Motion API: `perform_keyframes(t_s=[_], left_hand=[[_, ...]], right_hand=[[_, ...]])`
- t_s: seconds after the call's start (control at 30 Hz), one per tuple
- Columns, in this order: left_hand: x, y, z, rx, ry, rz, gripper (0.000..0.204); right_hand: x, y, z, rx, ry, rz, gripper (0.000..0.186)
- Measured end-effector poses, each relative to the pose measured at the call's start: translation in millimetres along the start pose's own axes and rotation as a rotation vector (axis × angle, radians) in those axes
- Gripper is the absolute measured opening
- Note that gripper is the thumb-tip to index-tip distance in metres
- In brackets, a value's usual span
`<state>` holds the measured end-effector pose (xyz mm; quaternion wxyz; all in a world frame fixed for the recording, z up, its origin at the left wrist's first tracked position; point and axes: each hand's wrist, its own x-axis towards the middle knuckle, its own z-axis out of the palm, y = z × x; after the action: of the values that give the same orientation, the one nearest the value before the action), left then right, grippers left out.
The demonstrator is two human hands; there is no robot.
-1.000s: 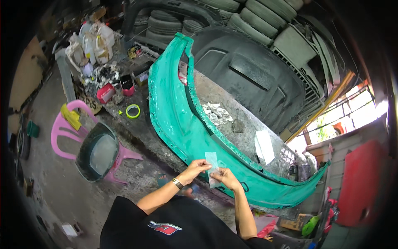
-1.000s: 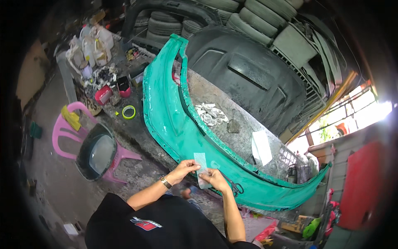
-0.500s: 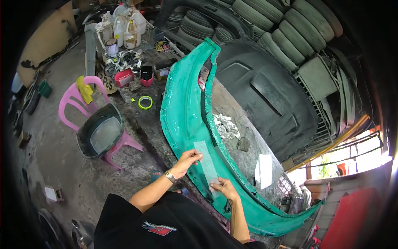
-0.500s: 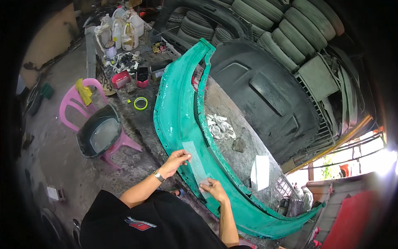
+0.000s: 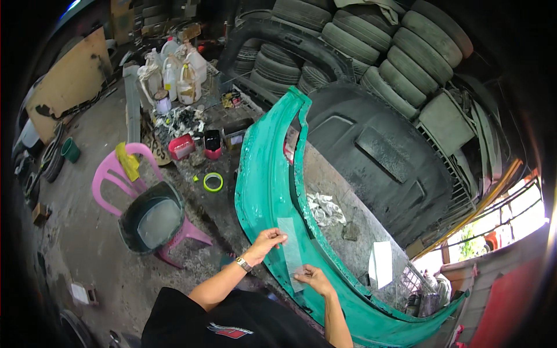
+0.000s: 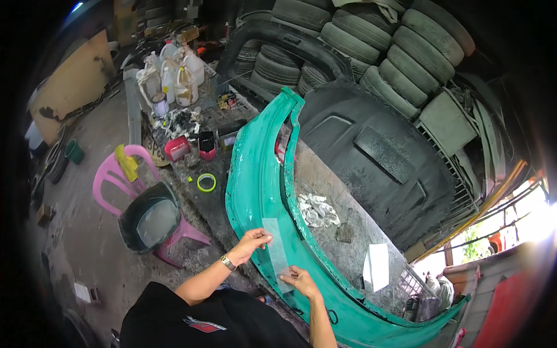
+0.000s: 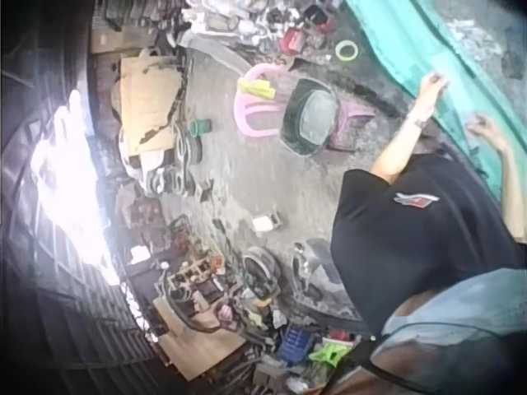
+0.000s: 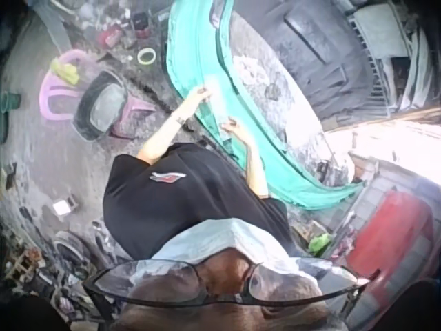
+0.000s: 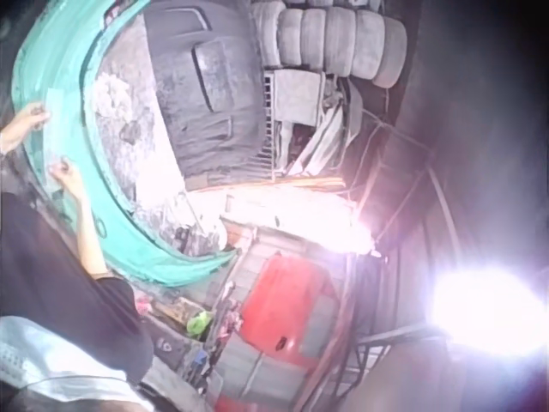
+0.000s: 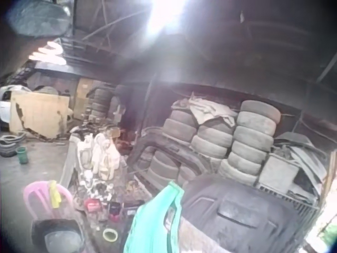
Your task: The person applies fiberglass mesh and patches to a damaged green vehicle bumper using scissors to cut the material.
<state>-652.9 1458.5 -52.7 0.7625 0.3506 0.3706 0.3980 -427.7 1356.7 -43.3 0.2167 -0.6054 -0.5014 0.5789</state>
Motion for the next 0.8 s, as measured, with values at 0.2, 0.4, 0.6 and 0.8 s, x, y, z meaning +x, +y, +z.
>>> perform_keyframes(t_s=[0.2, 0.4, 0.6, 0.8], left_hand=[[43, 28, -37, -0.05, -0.123, -0.032, 0.011], [77, 58, -61, -0.058, -0.287, -0.026, 0.012], [89, 69, -61, -0.175, -0.396, -0.052, 0.011], [82, 31, -58, -0.211, -0.304, -0.069, 0.014]], right_hand=[[35, -57, 26, 0.113, -0.046, 0.154, 0.034], [93, -145, 27, -0.041, 0.38, -0.141, 0.036], [151, -206, 10, -0.314, 0.38, -0.16, 0.02], [198, -244, -8, -0.085, 0.574, -0.212, 0.016]])
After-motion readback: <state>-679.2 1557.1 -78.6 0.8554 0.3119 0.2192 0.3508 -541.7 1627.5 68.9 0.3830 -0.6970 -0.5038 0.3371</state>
